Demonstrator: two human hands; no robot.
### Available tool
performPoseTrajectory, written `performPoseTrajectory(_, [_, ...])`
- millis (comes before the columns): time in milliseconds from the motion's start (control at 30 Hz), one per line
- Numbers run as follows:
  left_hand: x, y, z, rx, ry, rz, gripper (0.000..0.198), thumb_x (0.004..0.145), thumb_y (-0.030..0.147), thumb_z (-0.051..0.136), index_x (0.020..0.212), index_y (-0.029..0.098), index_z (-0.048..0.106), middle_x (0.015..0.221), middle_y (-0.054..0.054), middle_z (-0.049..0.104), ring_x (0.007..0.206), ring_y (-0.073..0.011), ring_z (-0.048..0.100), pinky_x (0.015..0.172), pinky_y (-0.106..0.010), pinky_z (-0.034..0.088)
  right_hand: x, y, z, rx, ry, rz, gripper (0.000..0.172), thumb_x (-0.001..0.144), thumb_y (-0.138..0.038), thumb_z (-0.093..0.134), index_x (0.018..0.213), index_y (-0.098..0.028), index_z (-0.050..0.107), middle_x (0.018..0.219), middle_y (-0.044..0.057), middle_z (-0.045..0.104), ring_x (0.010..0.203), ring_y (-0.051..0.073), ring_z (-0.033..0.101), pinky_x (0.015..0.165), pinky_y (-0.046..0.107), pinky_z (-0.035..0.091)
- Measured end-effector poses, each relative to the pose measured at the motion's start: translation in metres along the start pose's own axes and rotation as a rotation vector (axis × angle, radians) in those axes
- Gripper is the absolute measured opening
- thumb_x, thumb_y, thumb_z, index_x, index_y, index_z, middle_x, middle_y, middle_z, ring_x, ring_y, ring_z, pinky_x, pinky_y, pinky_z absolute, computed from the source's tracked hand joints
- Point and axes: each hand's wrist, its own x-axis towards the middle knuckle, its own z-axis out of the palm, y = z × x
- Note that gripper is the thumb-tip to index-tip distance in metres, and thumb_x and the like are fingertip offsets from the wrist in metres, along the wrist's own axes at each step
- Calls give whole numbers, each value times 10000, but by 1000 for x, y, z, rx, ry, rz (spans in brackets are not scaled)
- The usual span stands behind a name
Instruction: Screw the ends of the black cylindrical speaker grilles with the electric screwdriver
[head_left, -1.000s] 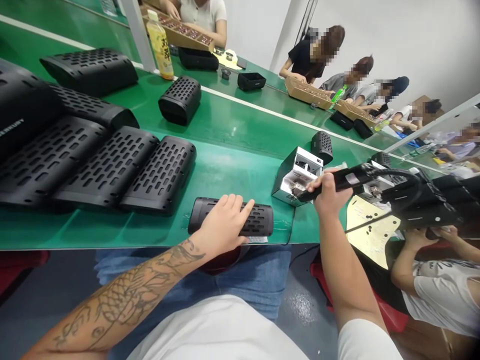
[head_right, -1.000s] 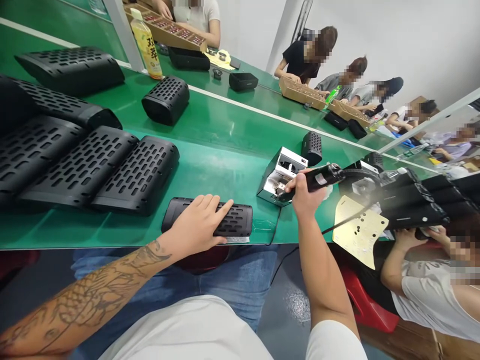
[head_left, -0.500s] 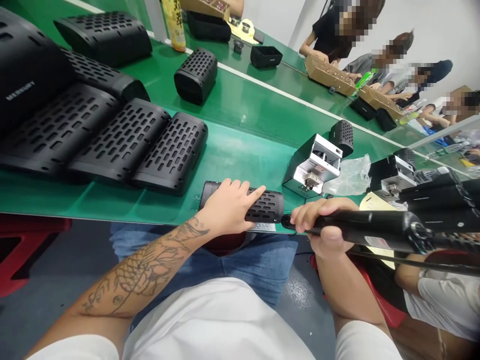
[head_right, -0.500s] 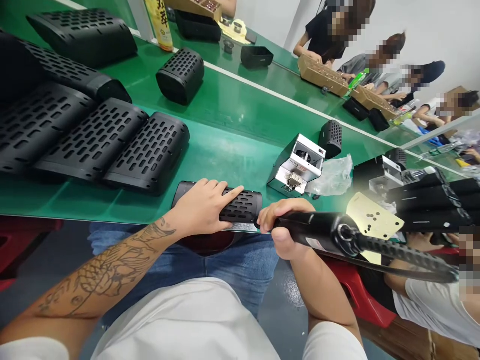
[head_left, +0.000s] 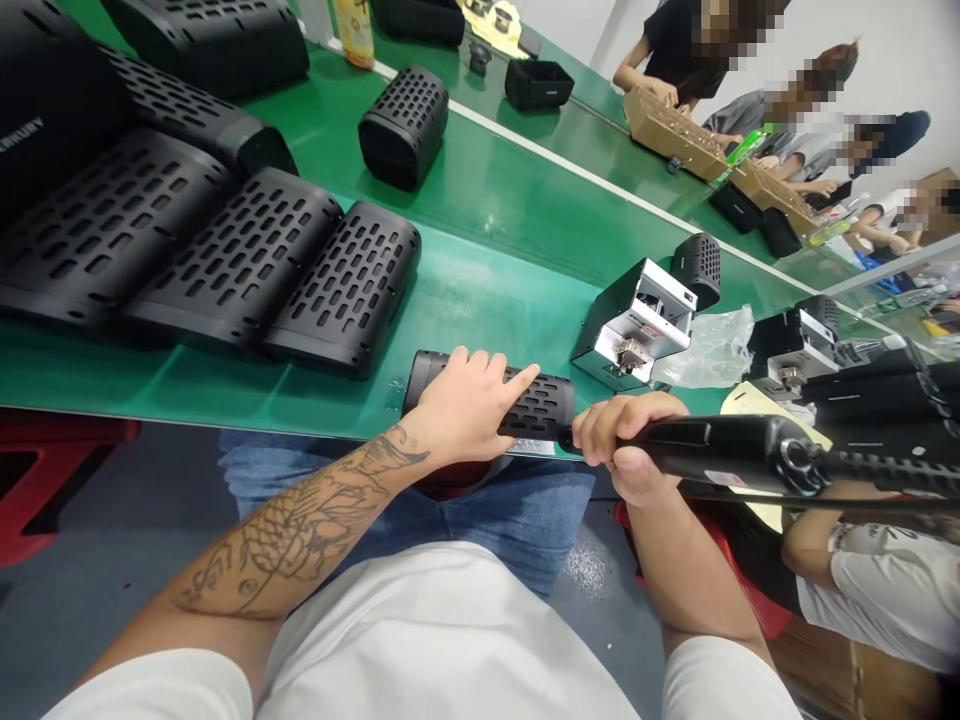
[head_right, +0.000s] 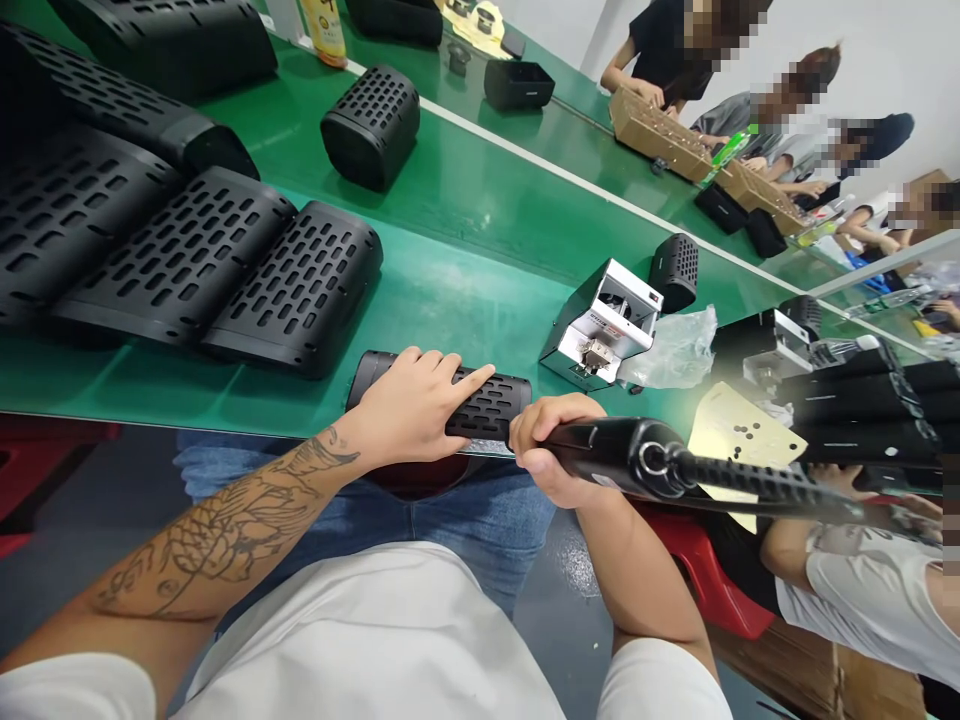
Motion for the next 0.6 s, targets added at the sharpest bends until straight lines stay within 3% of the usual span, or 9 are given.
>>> performPoseTrajectory(233, [0, 0, -1, 28, -31, -7, 1032, 1003, 627, 858, 1872, 190, 513, 1397, -257, 762, 1205, -459, 721, 1041, -542, 454, -1, 2, 3, -11, -16, 25, 264, 1023, -388, 930, 951, -293, 694, 599, -95, 632, 449, 117, 582, 544, 259, 609])
performPoseTrajectory(367, [-3, 2, 3, 44, 3, -20, 1055, 997, 651, 870, 1867, 166, 522, 1366, -256, 765, 1195, -459, 714, 1069, -562, 467, -5, -4, 2, -34, 72, 24, 258, 1011, -420, 949, 971, -292, 728, 598, -92, 645, 440, 125, 595, 540, 280, 618])
performPoseTrajectory(467, [-3, 11, 6, 56, 17, -61, 1047, 1021, 627, 865, 1871, 129, 510, 1381, -279, 762, 1210, -480, 719, 1090, -599, 497, 9, -9, -24, -86, 234, -44, 308, 1028, -541, 923, 1007, -285, 753, 585, -98, 633, 389, 130, 575, 486, 291, 594])
performPoseTrajectory(600, [3, 28, 13, 37, 51, -138, 1043, 1031, 595, 883, 1864, 91, 509, 1476, -337, 750, 1282, -536, 732, 1136, -674, 538, 49, 3, -85, -355, 661, -211, 355, 966, -525, 962, 988, -272, 714, 588, -118, 613, 414, 129, 575, 494, 292, 574])
